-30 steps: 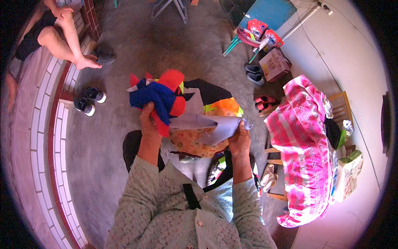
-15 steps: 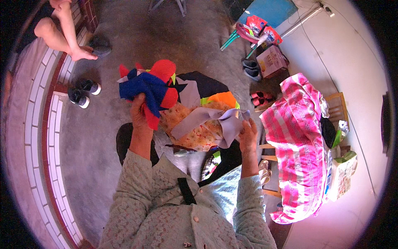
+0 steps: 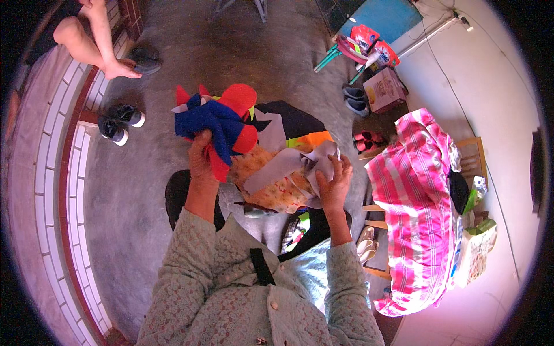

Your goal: The person sits on the floor and folds various colorful fabric pieces by hand. They pick up individual items, smooth them out, and fold them into smaller stacks, handling them one at a time.

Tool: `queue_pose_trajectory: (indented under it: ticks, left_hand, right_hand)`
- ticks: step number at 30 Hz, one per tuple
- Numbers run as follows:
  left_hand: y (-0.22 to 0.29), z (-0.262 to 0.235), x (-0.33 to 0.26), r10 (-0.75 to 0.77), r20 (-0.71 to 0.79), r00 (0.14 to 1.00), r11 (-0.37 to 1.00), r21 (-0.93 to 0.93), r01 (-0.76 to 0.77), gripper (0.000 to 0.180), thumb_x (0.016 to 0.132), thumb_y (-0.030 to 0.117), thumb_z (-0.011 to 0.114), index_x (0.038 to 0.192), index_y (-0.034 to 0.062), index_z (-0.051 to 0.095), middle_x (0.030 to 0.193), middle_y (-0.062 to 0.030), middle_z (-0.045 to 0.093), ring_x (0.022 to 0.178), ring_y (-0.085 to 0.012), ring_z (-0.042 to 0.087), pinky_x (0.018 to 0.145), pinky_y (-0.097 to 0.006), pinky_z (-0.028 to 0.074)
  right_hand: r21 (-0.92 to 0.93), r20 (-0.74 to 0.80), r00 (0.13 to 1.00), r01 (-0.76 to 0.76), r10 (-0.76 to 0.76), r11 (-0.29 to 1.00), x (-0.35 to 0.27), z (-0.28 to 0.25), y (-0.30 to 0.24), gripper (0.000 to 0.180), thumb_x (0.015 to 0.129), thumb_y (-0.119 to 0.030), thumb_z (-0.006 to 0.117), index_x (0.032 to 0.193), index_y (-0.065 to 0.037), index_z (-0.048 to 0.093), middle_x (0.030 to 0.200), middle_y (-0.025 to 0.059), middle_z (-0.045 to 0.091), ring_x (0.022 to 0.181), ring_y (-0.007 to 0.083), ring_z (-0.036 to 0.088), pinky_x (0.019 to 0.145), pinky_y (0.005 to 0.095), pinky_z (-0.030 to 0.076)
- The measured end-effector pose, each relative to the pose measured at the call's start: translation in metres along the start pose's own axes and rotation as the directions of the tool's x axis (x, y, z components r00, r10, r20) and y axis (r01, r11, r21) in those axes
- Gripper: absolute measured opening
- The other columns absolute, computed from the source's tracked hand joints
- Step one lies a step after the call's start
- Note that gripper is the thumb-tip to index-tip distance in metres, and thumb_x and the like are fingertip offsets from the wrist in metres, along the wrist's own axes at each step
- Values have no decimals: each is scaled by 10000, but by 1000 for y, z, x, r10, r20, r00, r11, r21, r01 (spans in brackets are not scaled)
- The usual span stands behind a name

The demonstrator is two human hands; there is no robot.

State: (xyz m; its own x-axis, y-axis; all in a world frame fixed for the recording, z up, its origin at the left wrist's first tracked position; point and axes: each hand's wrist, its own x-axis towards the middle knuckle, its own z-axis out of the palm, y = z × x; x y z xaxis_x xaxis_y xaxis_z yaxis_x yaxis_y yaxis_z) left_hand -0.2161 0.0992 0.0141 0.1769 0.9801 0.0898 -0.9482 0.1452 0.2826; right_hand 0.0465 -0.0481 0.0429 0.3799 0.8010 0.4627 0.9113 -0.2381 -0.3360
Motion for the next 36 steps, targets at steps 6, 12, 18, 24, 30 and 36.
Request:
queue_pose_trajectory:
  ticks: [6,12,18,24,30,36]
  left_hand:
    - [7,13,-3,-79,-26,997,987,-144,75,528,789,85,624,1280,74,431,1205,-87,541,1123,-252,519,1013,-413,382]
    - [7,16,-2,-37,-17,999,992,-120,35,544,795,82,611,1300,72,411,1207,-87,539,1122,-250,518,1017,-413,377]
    - [8,10,-1,-46,-34,998,985,-166,40,541,796,63,601,1302,65,409,1208,-86,538,1125,-249,515,1026,-406,367]
    - [15,11,-3,-29,-51,998,978,-206,18,523,802,79,601,1291,63,419,1207,-93,537,1125,-256,513,1032,-408,360]
    - [24,15,-2,-15,-14,1000,977,-213,12,489,824,139,595,1280,71,431,1208,-90,539,1122,-259,517,1030,-413,360]
    - [24,3,-1,7,-50,999,990,-137,-14,481,828,153,597,1273,73,433,1220,-87,533,1133,-262,510,1026,-416,362]
  right_hand:
    - [35,282,877,396,-389,918,9,4,-40,441,640,-140,708,1069,-128,605,1195,112,509,1091,318,481,915,431,387]
    - [64,417,656,669,-629,740,1,29,-49,395,670,-170,680,1054,-101,611,1135,57,561,1032,265,530,849,415,427]
    - [136,418,739,524,-528,841,6,39,-44,297,704,-75,641,1001,-96,632,1015,66,610,922,247,576,787,341,464]
    - [445,60,980,143,-189,884,40,24,-55,206,782,2,573,976,-38,628,794,89,636,670,225,593,621,327,480]
    - [855,50,995,-89,89,511,95,33,-78,133,906,-42,495,984,-8,596,801,13,576,663,63,509,572,207,423]
    - [890,162,981,-190,103,414,110,80,-108,145,867,-37,539,995,-33,607,749,35,584,591,93,539,540,237,464]
